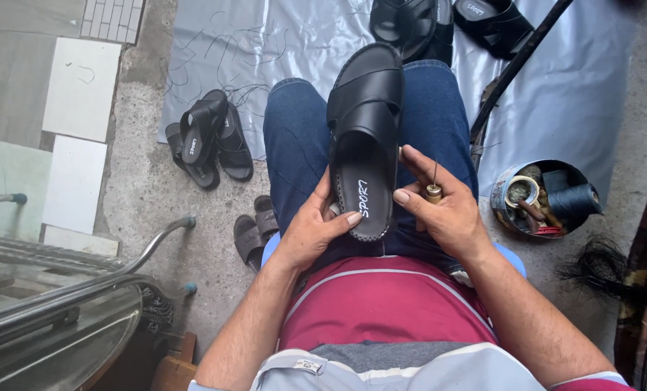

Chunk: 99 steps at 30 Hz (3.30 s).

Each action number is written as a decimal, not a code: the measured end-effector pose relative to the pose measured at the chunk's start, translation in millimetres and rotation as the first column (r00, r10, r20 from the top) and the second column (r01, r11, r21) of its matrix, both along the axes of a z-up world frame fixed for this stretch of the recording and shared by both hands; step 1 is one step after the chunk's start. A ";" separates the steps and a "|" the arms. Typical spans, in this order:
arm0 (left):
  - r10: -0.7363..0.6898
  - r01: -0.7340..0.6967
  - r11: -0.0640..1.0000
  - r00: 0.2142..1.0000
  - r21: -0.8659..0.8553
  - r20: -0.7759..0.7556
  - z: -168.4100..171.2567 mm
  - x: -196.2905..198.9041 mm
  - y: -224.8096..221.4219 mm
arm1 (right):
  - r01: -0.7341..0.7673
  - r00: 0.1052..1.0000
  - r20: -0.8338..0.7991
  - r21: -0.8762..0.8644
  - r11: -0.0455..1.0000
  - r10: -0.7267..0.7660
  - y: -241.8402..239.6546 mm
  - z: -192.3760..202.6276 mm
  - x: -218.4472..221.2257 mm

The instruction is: Hand-sewing the upper part of a black sandal to its base using a needle and thread.

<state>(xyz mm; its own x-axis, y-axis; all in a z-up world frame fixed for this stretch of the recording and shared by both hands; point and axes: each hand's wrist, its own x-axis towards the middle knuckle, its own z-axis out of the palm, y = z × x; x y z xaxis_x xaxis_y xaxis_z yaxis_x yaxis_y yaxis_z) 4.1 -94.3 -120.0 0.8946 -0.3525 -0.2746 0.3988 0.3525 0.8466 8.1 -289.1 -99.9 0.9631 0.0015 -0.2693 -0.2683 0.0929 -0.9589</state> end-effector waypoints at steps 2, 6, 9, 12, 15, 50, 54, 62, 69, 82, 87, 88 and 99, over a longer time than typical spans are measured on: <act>0.026 -0.027 0.999 0.999 -0.020 -0.045 -3.4 -1.2 2.6 | -0.003 1.000 -0.003 -0.047 0.999 0.003 2.7 -1.9 1.4; 0.047 -0.053 0.997 0.994 -0.063 -0.097 -11.2 -3.3 2.8 | 0.007 0.999 -0.036 -0.088 0.996 -0.010 2.6 -18.8 1.1; 0.050 -0.062 0.995 0.989 -0.082 -0.141 -11.3 -4.1 1.9 | 0.018 0.998 -0.063 -0.073 0.997 -0.023 3.3 -20.2 0.6; 0.050 -0.062 0.995 0.988 -0.079 -0.148 -6.6 -3.4 1.0 | 0.020 0.997 -0.069 -0.067 0.998 -0.025 4.0 -17.2 1.0; 0.052 -0.064 0.995 0.988 -0.082 -0.146 -6.3 -3.1 0.6 | 0.019 0.997 -0.073 -0.072 0.997 -0.024 4.5 -12.1 2.1; 0.207 -0.201 0.978 0.967 -0.054 0.146 1.4 7.7 4.0 | -0.115 0.990 -0.096 -0.183 0.976 0.099 2.6 28.7 -6.0; 0.275 -0.257 0.960 0.941 -0.116 0.195 12.3 17.5 17.9 | -0.559 0.829 -0.338 -0.478 0.677 0.446 -8.5 76.2 2.1; 0.131 -0.083 0.984 0.940 -0.161 0.314 20.1 27.4 23.6 | -0.041 0.998 0.023 -0.379 0.924 0.054 -1.2 78.5 34.4; 0.090 -0.029 0.977 0.955 -0.212 0.284 18.8 27.5 -7.9 | 0.070 0.996 -0.041 -0.266 0.961 -0.084 16.0 43.7 38.5; -0.178 0.194 0.950 0.980 0.244 -0.085 29.5 -5.2 -13.8 | 0.127 0.992 0.070 -0.548 0.827 -0.107 0.4 60.5 59.9; -0.250 0.337 0.888 0.925 0.312 -0.285 39.2 -23.4 56.8 | -0.097 0.989 -0.145 -0.597 0.796 0.012 1.8 27.5 49.9; -0.259 0.353 0.824 0.930 0.444 -0.260 49.1 -24.0 74.3 | -0.187 0.973 -0.226 -0.643 0.743 0.049 8.8 29.5 47.8; -0.395 -0.151 0.525 0.828 0.838 0.397 28.6 -6.0 37.2 | -0.350 0.934 -0.318 -0.712 0.609 0.165 17.8 4.0 57.5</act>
